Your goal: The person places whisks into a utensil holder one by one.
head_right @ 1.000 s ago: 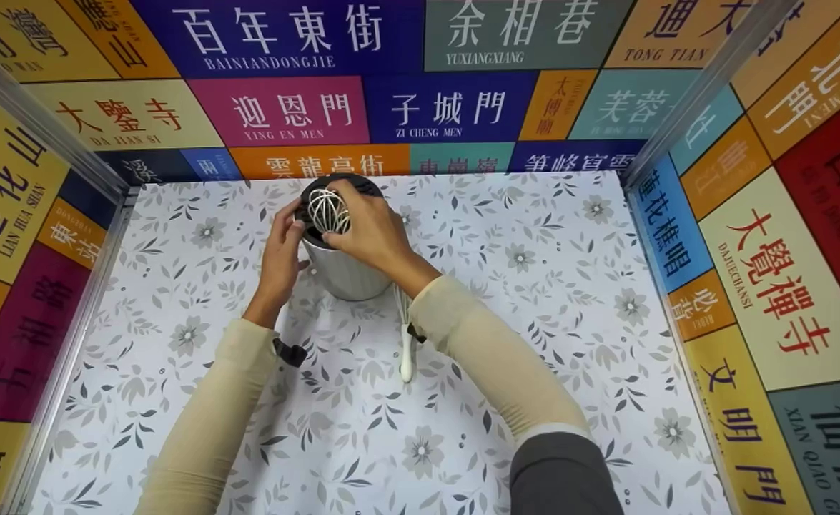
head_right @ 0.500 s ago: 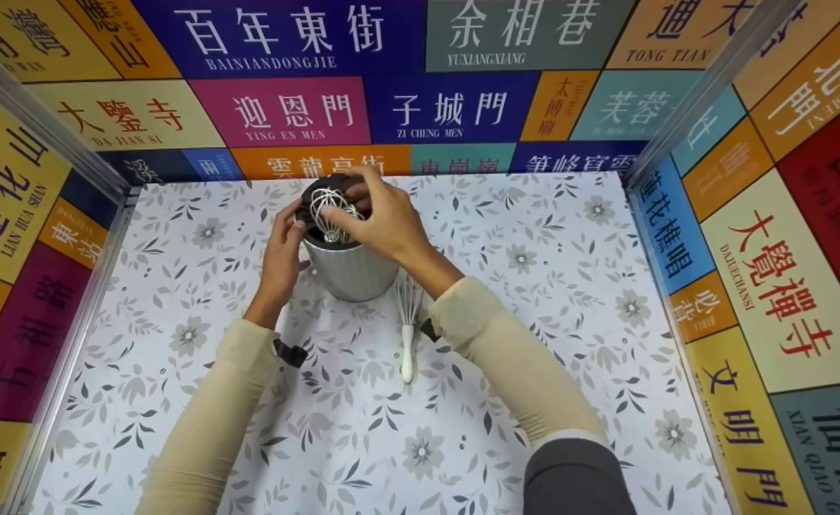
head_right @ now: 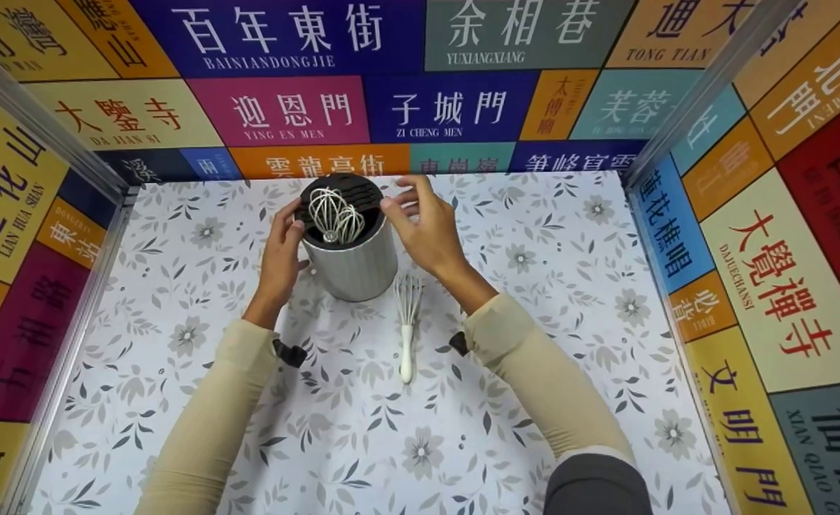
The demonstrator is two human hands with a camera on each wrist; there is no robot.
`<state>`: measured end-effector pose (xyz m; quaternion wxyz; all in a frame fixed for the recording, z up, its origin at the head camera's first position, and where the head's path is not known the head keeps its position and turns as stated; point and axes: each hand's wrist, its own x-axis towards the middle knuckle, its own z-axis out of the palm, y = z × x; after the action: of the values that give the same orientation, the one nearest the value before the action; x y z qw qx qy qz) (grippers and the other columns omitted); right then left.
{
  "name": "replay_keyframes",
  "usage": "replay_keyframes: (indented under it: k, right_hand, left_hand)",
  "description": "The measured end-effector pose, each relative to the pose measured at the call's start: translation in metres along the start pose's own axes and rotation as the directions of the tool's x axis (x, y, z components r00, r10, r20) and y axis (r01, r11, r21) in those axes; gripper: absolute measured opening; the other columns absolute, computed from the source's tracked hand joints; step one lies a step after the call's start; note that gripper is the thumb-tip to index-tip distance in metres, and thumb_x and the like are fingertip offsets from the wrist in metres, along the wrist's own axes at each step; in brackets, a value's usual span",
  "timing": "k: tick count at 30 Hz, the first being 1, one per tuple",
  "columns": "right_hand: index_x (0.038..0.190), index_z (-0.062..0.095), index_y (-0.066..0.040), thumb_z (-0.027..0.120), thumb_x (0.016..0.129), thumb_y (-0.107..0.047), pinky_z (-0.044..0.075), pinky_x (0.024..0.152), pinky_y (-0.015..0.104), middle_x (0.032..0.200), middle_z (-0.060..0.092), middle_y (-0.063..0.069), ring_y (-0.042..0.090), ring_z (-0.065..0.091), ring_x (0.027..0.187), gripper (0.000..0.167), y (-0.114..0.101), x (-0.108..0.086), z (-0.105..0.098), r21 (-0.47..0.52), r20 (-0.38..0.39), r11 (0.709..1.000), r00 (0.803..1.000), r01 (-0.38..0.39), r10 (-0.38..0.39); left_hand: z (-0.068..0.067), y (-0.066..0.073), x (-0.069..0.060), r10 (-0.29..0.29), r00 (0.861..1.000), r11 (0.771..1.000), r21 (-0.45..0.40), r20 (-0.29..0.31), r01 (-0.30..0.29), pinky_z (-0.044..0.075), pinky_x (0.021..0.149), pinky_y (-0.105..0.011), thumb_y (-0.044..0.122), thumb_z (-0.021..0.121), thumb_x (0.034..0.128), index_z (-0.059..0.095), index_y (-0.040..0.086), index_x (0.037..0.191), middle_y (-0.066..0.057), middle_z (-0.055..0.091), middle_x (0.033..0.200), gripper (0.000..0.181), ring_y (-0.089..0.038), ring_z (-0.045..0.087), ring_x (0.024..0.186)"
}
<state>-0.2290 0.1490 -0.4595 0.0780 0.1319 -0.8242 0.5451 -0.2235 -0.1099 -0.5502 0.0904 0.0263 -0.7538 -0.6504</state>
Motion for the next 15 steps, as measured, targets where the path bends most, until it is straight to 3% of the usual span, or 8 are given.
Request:
replay_keyframes:
  k: [6, 15]
  right_hand:
    - [0.134, 0.055, -0.012, 0.065, 0.1, -0.035, 0.057, 0.07, 0.022, 0.112, 0.073, 0.008, 0.02, 0.072, 0.09, 0.042, 0.025, -0.013, -0.004, -0.045, 0.018, 0.998, 0.998, -0.054, 0.055]
    - [0.133, 0.053, -0.016, 0.07, 0.093, -0.049, 0.062, 0.068, 0.04, 0.107, 0.072, 0.005, 0.02, 0.074, 0.085, 0.054, 0.065, -0.038, -0.005, -0.06, 0.047, 0.978, 0.978, -0.201, 0.204]
  left_hand:
    - [-0.001, 0.0, -0.001, -0.002, 1.0, 1.0, 0.007, 0.012, 0.001, 0.047, 0.105, -0.041, 0.034, 0.048, 0.1073, 0.05, 0.031, 0.15, -0.003, 0.048, 0.156, 0.043, -0.023, 0.058, 0.131]
    - [-0.001, 0.0, -0.001, 0.006, 1.0, 1.0, -0.017, 0.012, -0.006, 0.049, 0.103, -0.04, 0.032, 0.049, 0.1073, 0.051, 0.03, 0.15, -0.003, 0.05, 0.154, 0.043, -0.024, 0.06, 0.126]
